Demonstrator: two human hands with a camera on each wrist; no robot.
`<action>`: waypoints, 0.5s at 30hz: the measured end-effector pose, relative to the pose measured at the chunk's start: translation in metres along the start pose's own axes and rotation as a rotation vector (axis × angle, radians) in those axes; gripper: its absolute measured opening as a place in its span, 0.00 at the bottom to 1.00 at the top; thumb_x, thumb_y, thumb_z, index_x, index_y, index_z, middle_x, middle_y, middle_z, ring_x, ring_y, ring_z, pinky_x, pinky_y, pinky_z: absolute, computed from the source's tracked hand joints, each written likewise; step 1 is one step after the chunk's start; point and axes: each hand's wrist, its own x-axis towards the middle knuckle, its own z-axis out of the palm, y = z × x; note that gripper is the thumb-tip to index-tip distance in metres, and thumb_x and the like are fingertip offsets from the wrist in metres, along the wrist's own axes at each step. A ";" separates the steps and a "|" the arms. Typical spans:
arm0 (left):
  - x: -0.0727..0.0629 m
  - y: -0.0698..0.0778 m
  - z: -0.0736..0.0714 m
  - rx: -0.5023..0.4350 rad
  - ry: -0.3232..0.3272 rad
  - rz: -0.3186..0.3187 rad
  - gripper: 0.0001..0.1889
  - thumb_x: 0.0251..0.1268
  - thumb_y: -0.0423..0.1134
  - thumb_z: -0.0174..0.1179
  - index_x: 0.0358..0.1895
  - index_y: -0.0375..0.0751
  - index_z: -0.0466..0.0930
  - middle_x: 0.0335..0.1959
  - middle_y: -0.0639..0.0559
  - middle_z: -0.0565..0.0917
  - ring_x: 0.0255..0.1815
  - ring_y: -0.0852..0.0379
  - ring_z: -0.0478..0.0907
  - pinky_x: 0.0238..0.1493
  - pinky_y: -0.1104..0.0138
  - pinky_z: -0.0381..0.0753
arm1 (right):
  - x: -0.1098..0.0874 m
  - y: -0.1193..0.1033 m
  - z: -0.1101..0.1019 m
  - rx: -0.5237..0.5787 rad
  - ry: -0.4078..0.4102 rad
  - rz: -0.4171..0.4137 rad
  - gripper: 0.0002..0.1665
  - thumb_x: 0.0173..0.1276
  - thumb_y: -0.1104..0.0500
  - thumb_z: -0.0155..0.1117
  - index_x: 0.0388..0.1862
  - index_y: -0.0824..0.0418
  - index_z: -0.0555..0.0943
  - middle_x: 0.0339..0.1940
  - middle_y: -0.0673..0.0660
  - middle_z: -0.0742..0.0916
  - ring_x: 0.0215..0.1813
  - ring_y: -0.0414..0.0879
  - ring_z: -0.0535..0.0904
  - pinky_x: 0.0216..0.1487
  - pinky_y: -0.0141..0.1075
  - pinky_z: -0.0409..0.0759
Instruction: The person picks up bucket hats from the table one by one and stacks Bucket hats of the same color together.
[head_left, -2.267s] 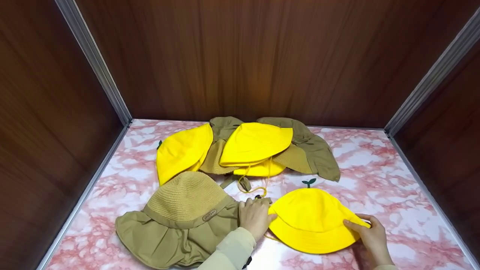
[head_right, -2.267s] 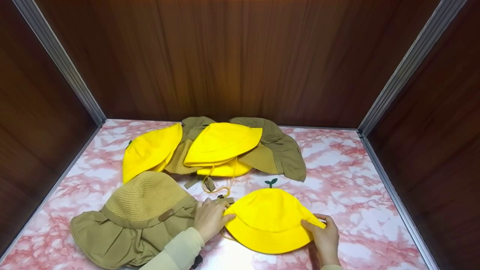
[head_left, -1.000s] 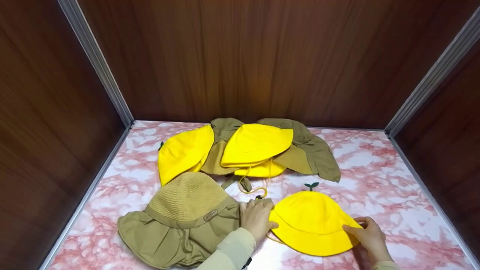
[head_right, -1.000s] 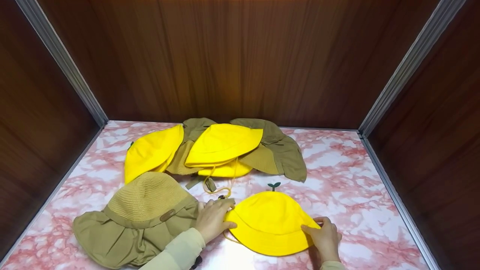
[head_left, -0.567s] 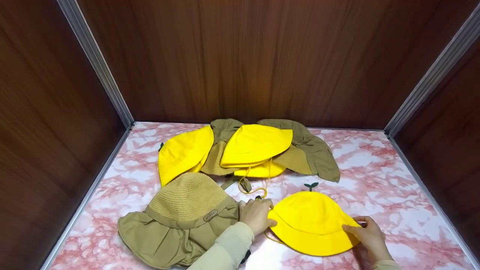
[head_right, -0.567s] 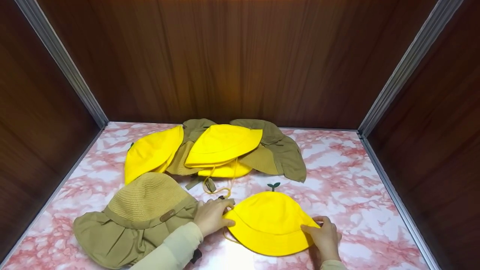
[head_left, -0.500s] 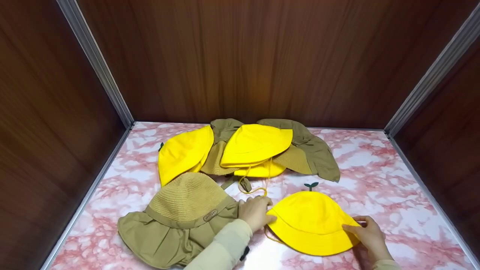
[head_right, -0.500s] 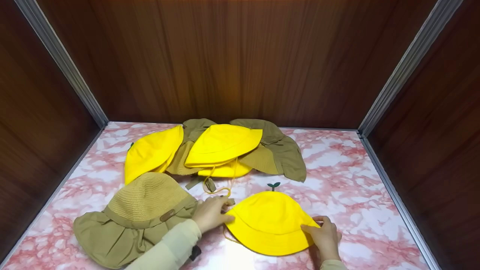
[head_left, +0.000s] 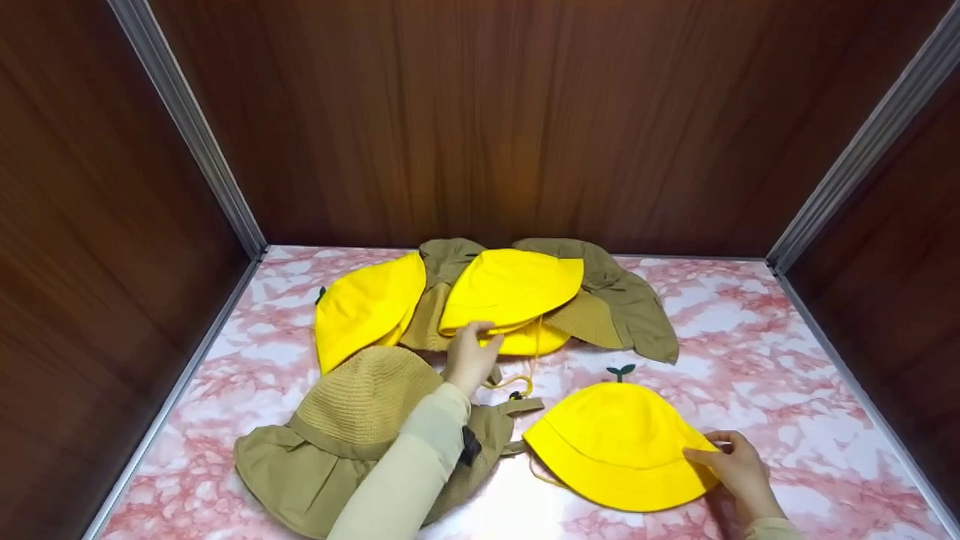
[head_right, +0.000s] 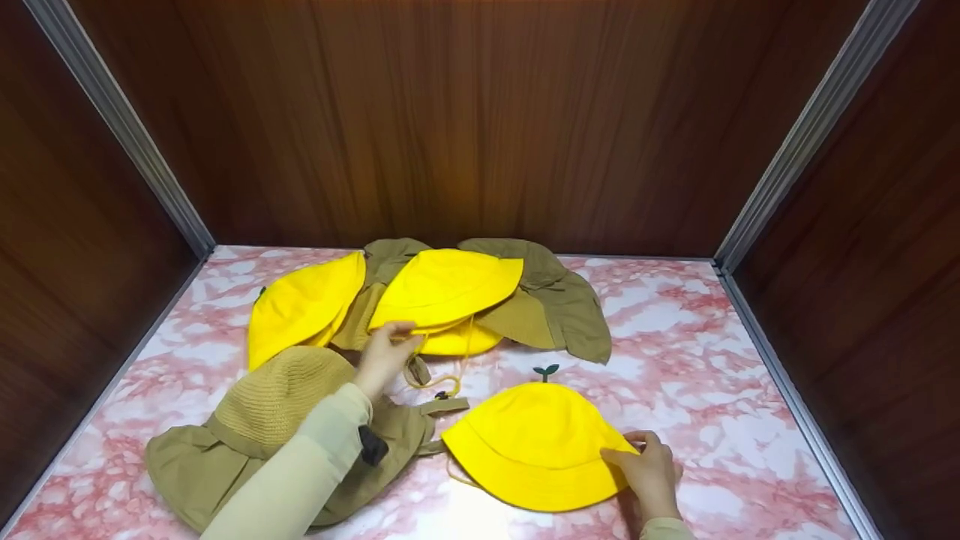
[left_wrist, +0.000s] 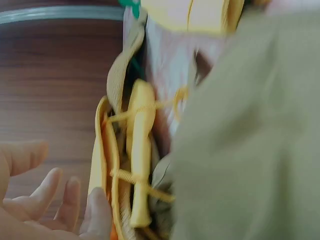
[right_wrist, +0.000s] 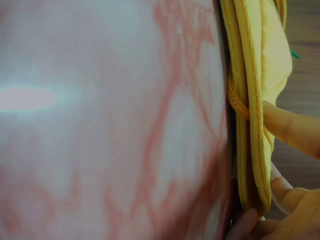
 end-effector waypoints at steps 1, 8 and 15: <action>0.004 0.001 -0.002 0.015 0.039 0.018 0.16 0.65 0.35 0.63 0.53 0.32 0.81 0.54 0.36 0.82 0.59 0.38 0.76 0.64 0.51 0.72 | 0.000 0.000 0.000 0.000 0.002 -0.001 0.43 0.56 0.49 0.76 0.60 0.72 0.67 0.52 0.70 0.75 0.56 0.60 0.69 0.48 0.37 0.73; 0.023 -0.008 -0.015 0.111 0.154 -0.045 0.19 0.66 0.37 0.62 0.58 0.34 0.79 0.59 0.36 0.81 0.65 0.36 0.70 0.69 0.48 0.61 | 0.000 0.001 0.000 0.004 0.004 -0.004 0.43 0.56 0.49 0.76 0.60 0.72 0.68 0.52 0.70 0.75 0.55 0.60 0.70 0.46 0.35 0.73; 0.031 -0.023 -0.018 0.213 0.168 -0.100 0.23 0.66 0.38 0.62 0.61 0.29 0.76 0.60 0.35 0.80 0.65 0.39 0.73 0.69 0.49 0.63 | 0.000 0.002 0.001 0.003 0.014 -0.002 0.44 0.56 0.49 0.75 0.61 0.73 0.66 0.52 0.71 0.75 0.55 0.62 0.70 0.58 0.48 0.71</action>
